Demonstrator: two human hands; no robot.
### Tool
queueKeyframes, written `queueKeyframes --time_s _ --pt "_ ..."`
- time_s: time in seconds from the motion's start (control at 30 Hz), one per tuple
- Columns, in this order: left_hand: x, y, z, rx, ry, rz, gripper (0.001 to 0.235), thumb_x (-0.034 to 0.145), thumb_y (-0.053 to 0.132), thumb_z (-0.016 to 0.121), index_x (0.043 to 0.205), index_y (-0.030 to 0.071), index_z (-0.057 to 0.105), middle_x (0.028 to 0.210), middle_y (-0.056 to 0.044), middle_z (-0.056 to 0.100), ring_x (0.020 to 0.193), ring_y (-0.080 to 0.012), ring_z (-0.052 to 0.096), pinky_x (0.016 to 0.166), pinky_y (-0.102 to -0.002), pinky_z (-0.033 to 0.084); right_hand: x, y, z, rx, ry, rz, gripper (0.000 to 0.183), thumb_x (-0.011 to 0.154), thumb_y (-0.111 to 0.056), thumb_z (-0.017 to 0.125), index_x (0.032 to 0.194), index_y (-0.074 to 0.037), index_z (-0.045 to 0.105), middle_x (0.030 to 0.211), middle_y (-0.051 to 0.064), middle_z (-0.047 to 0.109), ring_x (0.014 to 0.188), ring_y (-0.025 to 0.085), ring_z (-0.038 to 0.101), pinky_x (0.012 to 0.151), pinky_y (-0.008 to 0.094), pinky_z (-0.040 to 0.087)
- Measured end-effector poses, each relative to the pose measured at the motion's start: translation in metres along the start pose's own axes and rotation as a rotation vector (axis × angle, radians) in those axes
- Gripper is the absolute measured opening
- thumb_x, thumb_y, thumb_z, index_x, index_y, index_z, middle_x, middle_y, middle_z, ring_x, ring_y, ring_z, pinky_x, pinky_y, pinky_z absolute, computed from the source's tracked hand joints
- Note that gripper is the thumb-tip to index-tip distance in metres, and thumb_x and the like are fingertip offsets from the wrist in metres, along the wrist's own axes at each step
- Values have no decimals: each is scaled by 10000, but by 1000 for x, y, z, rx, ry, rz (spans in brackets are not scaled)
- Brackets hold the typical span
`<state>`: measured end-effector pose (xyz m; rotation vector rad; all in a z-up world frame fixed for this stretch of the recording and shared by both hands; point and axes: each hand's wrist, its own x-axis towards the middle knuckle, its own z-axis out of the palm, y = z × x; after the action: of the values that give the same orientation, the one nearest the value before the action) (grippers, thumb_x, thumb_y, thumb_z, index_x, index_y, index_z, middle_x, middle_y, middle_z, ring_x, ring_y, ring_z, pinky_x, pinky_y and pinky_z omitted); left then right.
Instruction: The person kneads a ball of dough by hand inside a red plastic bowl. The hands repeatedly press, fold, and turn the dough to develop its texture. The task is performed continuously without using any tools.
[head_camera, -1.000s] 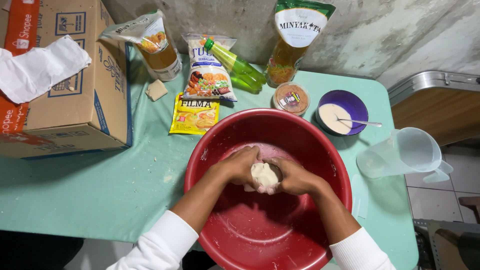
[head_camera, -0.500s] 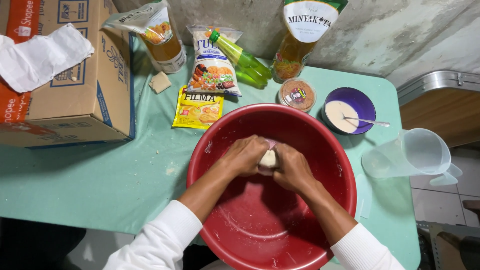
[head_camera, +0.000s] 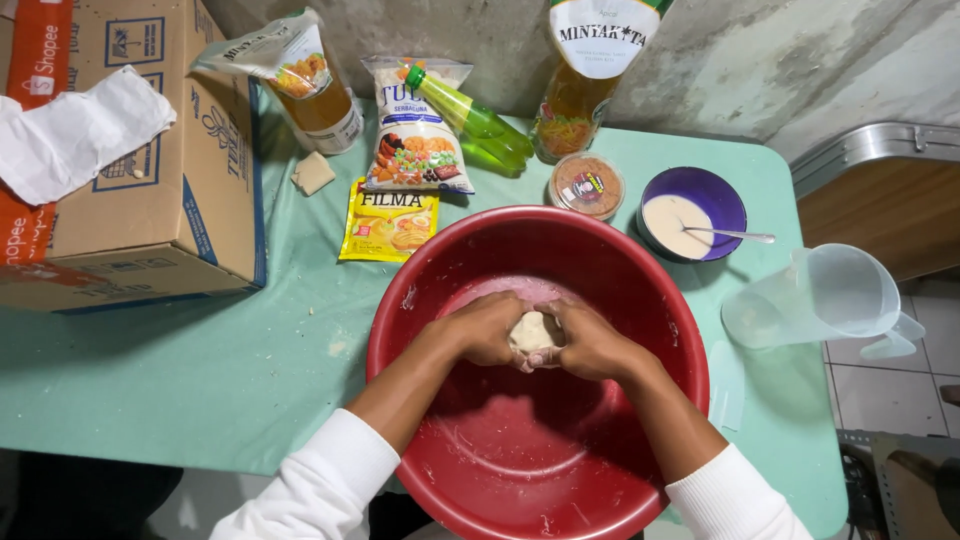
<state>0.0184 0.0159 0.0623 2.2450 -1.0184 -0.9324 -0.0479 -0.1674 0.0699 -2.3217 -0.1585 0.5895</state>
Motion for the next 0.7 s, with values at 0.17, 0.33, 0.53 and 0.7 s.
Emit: queueKeyframes --time_s 0.17,0.33,0.53,0.7 --pt "18 -26 18 196 63 62 743 589 350 959 1162 83 569 1136 -170 662 1140 -413 661 971 -536 542 19 38 25 -202 42 87 519 700 -296 868 1143 -98 684 1046 134 656 1084 390 655 918 506 523" --pt "25 -34 22 255 112 53 528 647 200 866 1104 119 616 1060 -107 697 1055 -378 708 897 -506 570 24 63 46 -338 279 1 123 697 -207 692 813 -168 699 796 42 656 812 334 717 667 460 560" --pt "19 -25 3 273 423 82 502 620 73 842 1057 128 600 1016 -85 647 1019 -346 661 832 -445 565 20 14 13 -246 425 0 272 747 -155 792 958 -117 625 911 65 583 936 331 658 754 462 571" --pt "5 -17 -15 77 236 -67 797 583 348 940 1253 96 589 1203 -120 550 1181 -375 577 962 -472 508 13 9 -12 87 241 -14 374 764 -140 778 1121 -99 675 1049 125 617 1094 346 630 920 495 534"
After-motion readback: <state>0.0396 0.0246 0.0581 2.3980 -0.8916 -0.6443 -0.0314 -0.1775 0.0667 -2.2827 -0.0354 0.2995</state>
